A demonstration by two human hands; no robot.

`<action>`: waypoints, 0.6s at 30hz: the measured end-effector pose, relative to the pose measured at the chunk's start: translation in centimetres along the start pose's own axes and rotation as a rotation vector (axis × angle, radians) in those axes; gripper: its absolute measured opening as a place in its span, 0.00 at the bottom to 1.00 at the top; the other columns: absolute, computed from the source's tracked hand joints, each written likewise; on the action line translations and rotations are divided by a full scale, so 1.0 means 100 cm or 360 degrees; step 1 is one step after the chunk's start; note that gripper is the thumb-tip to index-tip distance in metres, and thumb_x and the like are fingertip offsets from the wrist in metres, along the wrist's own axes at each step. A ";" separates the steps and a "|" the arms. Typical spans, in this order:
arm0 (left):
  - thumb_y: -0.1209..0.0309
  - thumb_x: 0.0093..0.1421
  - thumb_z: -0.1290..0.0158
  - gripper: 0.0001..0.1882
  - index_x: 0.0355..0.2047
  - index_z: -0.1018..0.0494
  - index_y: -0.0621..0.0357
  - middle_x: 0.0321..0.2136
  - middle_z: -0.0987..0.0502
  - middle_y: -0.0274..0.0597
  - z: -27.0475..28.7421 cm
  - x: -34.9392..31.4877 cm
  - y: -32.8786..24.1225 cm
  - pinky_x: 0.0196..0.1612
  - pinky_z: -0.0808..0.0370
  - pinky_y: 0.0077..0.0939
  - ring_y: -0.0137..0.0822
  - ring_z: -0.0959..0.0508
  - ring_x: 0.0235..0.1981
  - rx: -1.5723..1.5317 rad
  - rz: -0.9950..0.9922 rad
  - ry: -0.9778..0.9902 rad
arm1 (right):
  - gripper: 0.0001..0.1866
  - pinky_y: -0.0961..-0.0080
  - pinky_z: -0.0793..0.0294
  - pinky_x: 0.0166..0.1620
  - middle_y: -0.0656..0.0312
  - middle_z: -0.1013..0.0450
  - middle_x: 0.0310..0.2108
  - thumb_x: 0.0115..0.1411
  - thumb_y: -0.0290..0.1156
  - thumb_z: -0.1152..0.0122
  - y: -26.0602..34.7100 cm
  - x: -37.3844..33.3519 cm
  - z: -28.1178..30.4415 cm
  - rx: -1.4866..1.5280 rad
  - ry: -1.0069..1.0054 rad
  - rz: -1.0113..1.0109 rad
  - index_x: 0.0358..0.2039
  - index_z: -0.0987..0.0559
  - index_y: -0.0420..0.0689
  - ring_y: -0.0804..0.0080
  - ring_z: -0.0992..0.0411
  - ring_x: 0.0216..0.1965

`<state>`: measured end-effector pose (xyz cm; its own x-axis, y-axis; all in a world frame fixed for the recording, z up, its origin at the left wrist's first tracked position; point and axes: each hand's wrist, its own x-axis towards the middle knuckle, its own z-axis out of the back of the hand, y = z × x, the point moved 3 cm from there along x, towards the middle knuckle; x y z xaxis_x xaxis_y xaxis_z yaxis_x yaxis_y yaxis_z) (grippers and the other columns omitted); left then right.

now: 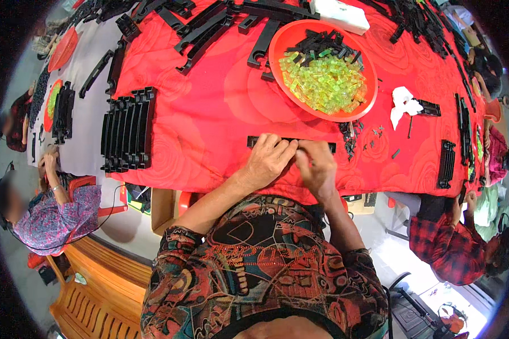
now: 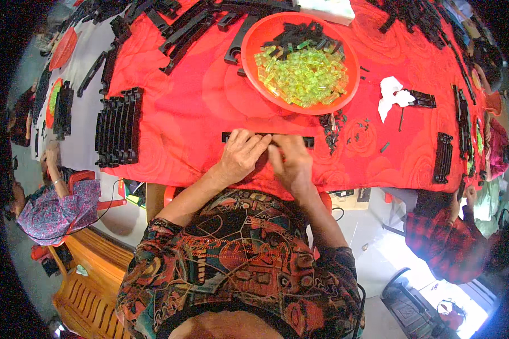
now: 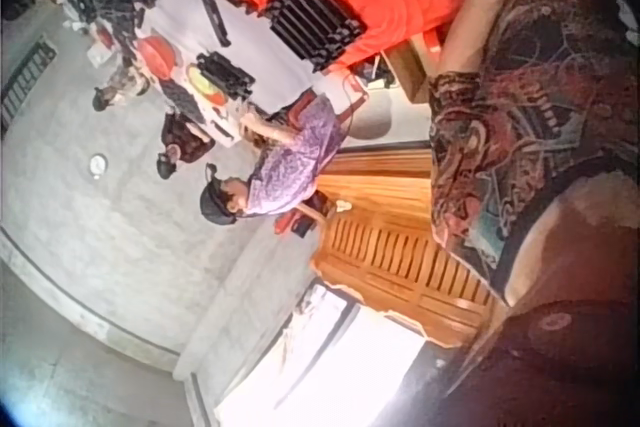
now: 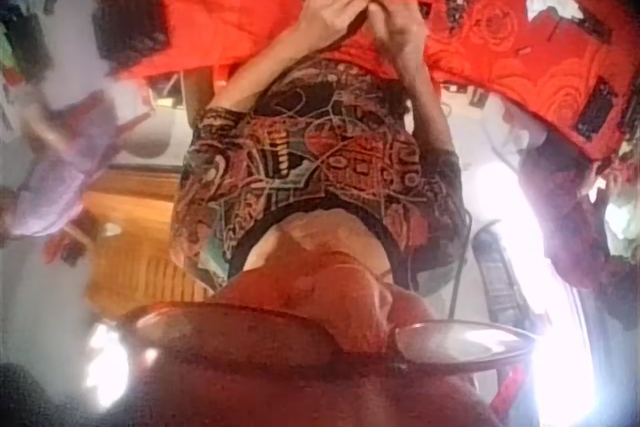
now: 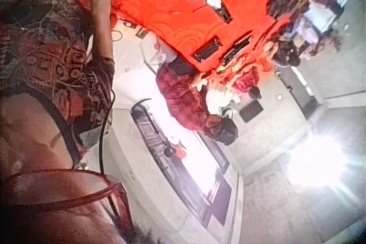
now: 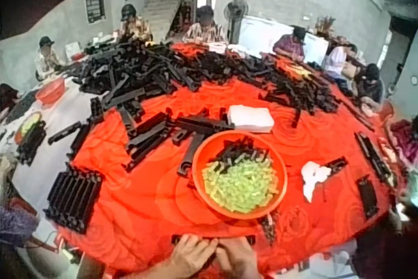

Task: The person assembles spirit level components by picking up plastic vials and inserts from a bowl and fitting them into black plastic housing frames by hand.

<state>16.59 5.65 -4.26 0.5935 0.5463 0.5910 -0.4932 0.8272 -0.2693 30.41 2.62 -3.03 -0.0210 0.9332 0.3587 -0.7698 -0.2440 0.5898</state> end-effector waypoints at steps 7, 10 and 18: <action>0.73 0.48 0.49 0.13 0.35 0.29 0.65 0.23 0.31 0.38 -0.002 -0.002 0.002 0.32 0.35 0.29 0.34 0.32 0.27 -0.0115 0.0032 -0.0069 | 0.14 0.82 0.50 0.16 0.70 0.45 0.14 0.61 0.33 0.54 -0.006 0.025 0.033 0.1969 -0.0763 -0.0490 0.33 0.28 0.33 0.84 0.50 0.12; 0.73 0.47 0.49 0.13 0.34 0.28 0.65 0.22 0.31 0.39 0.000 -0.001 -0.001 0.32 0.35 0.29 0.35 0.32 0.26 -0.0063 0.0062 -0.0098 | 0.17 0.83 0.54 0.16 0.73 0.48 0.12 0.63 0.36 0.56 -0.007 0.033 0.014 0.2158 -0.0744 -0.0417 0.31 0.28 0.31 0.87 0.54 0.12; 0.78 0.45 0.46 0.09 0.30 0.27 0.66 0.21 0.31 0.41 0.002 -0.002 -0.002 0.30 0.33 0.31 0.38 0.30 0.24 0.0046 0.0145 -0.0143 | 0.18 0.85 0.53 0.15 0.74 0.50 0.11 0.64 0.36 0.59 -0.007 0.028 -0.016 0.1840 -0.0566 -0.0385 0.30 0.29 0.31 0.88 0.54 0.11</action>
<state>16.49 5.40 -4.18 0.4864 0.6041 0.6312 -0.5617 0.7696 -0.3037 29.84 5.81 -3.58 0.3576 0.9072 0.2216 0.2905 -0.3336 0.8968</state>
